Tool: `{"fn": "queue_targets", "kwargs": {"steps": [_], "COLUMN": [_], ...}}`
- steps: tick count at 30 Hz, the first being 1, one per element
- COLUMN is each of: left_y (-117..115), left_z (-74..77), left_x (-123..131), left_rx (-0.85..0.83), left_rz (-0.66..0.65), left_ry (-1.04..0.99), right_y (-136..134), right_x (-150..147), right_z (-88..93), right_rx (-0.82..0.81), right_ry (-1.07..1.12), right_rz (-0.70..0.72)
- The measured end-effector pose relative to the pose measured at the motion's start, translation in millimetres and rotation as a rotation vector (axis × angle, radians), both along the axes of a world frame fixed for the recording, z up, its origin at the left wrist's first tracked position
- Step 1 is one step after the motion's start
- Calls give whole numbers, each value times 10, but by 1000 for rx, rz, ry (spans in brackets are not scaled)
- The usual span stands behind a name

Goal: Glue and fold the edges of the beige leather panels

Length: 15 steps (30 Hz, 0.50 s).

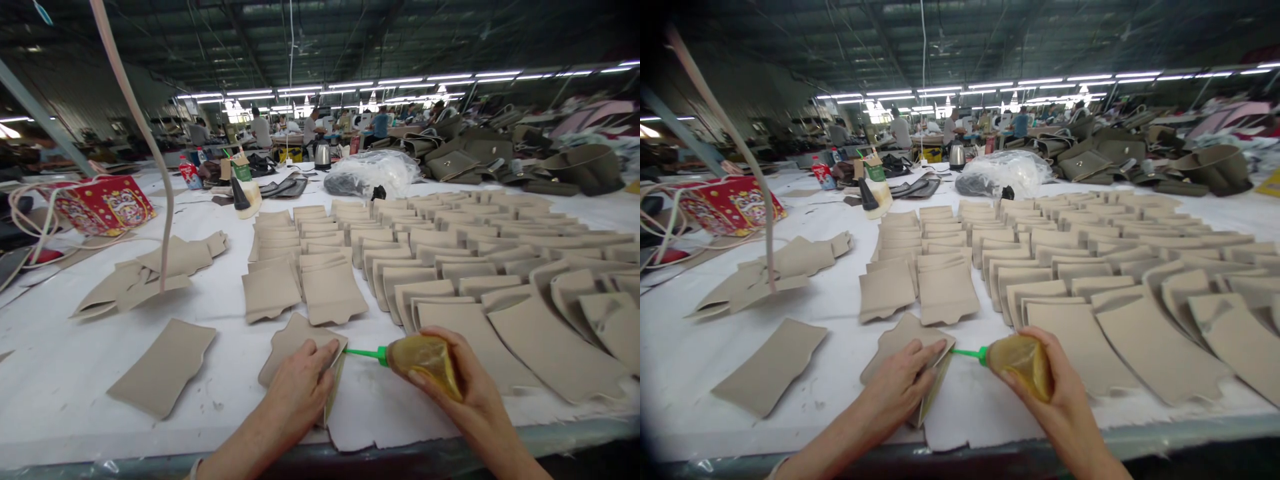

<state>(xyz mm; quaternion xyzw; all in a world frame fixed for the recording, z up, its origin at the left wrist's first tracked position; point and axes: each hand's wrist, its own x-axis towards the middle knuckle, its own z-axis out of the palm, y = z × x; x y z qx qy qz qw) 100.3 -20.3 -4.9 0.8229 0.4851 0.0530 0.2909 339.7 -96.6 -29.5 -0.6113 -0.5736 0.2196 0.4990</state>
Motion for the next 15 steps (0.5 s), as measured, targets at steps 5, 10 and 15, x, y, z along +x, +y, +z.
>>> {"fn": "queue_targets", "kwargs": {"steps": [5, 10, 15], "left_y": [3, -5, -8], "left_z": [2, 21, -4], "left_x": [6, 9, -6], "left_rx": [2, -2, 3], "left_rz": [13, 17, 23], "left_ry": [2, -9, -25], "right_y": [-96, 8, -37], "right_x": [-39, 55, 13], "right_z": [-9, -19, -58], "right_rx": [-38, 49, 33], "right_ry": [21, -98, -83], "right_rz": [29, 23, 19]}}
